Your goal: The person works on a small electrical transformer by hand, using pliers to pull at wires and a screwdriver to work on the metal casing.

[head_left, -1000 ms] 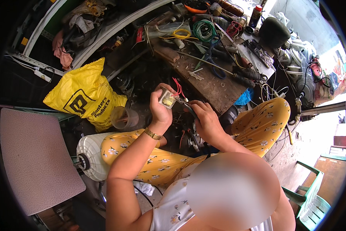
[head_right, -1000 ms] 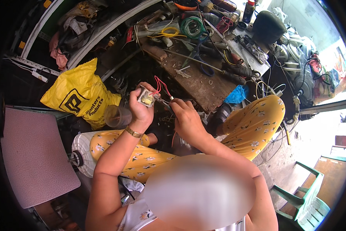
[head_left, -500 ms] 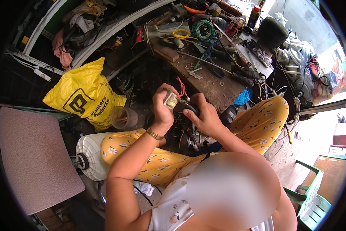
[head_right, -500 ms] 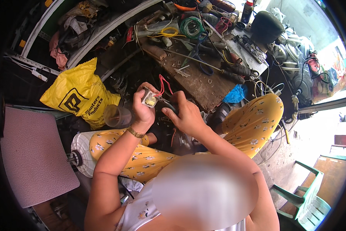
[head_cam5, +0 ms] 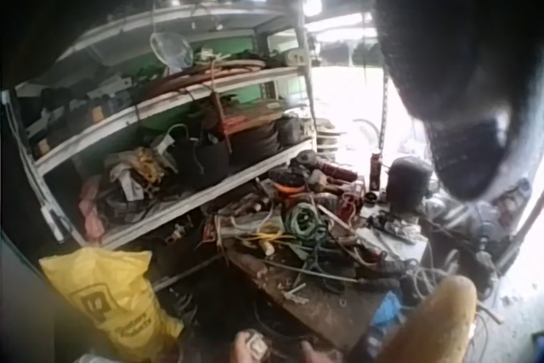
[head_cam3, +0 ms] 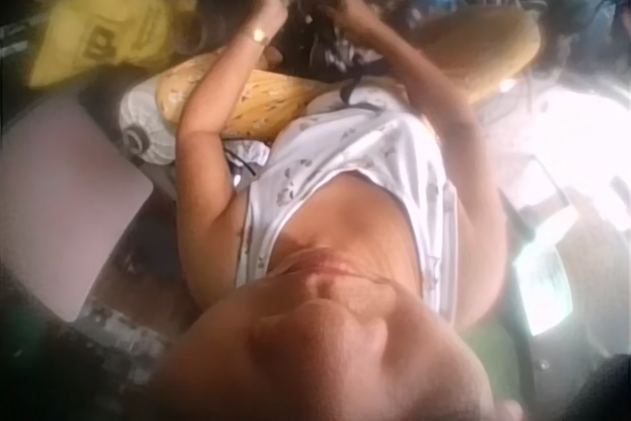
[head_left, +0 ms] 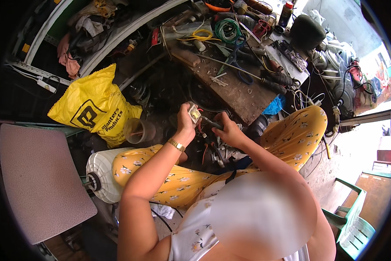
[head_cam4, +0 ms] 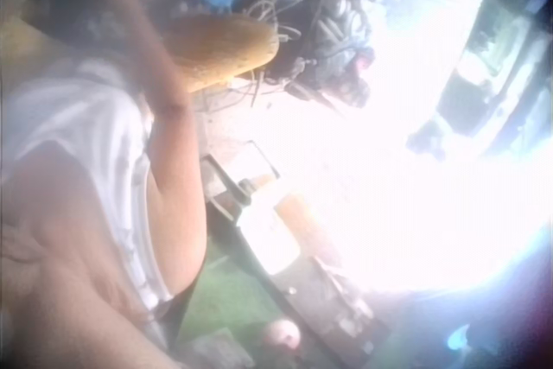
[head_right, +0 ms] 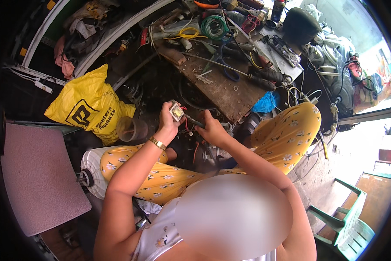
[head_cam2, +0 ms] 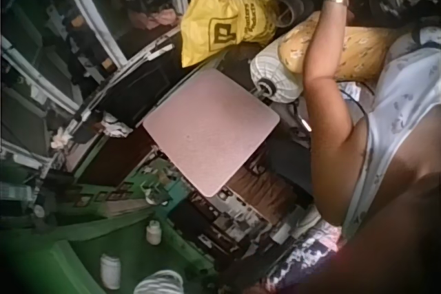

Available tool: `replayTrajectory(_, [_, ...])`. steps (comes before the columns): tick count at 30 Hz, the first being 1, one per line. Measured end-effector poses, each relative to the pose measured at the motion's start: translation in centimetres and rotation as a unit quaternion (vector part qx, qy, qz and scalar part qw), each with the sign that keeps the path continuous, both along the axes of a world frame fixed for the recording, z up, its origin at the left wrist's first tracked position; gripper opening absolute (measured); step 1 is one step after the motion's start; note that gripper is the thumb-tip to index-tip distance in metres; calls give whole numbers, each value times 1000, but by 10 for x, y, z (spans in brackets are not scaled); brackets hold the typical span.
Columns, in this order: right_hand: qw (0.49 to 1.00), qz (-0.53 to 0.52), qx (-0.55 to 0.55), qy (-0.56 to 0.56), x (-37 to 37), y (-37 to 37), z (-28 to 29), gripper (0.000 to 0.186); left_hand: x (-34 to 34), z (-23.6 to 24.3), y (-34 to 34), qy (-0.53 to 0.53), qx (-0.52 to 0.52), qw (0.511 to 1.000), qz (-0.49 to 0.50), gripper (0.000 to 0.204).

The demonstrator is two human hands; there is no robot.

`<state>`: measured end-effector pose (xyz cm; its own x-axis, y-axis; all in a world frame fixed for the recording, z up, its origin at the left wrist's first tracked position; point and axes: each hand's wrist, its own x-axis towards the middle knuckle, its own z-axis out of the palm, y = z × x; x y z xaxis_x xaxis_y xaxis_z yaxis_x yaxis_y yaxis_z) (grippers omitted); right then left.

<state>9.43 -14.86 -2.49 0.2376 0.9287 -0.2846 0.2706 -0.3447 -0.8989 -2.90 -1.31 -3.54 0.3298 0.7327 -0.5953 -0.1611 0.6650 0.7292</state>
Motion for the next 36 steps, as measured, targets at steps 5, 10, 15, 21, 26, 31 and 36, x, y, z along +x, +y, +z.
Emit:
replayTrajectory(5, [988,-26,-1,150,-3,0,-1,12,3,6,-4,-25,113,992,-55,18])
replayTrajectory(10, [999,17,33,39,-2,4,-10,16,6,12,-6,-25,157,986,-58,15])
replayTrajectory(15, [996,33,63,-47,-1,6,-1,22,4,9,-4,-11,237,963,-124,15])
replayTrajectory(21, [994,3,62,-92,0,8,7,19,1,3,3,-39,271,945,-181,19])
replayTrajectory(26, [975,-3,106,-195,18,8,10,28,-5,19,33,-155,-77,949,-265,41])
replayTrajectory(31, [952,65,129,-270,12,9,26,36,-1,3,29,-52,-60,967,-241,44])
replayTrajectory(36, [943,22,157,-293,6,16,7,32,2,-6,25,-70,50,973,-213,40])
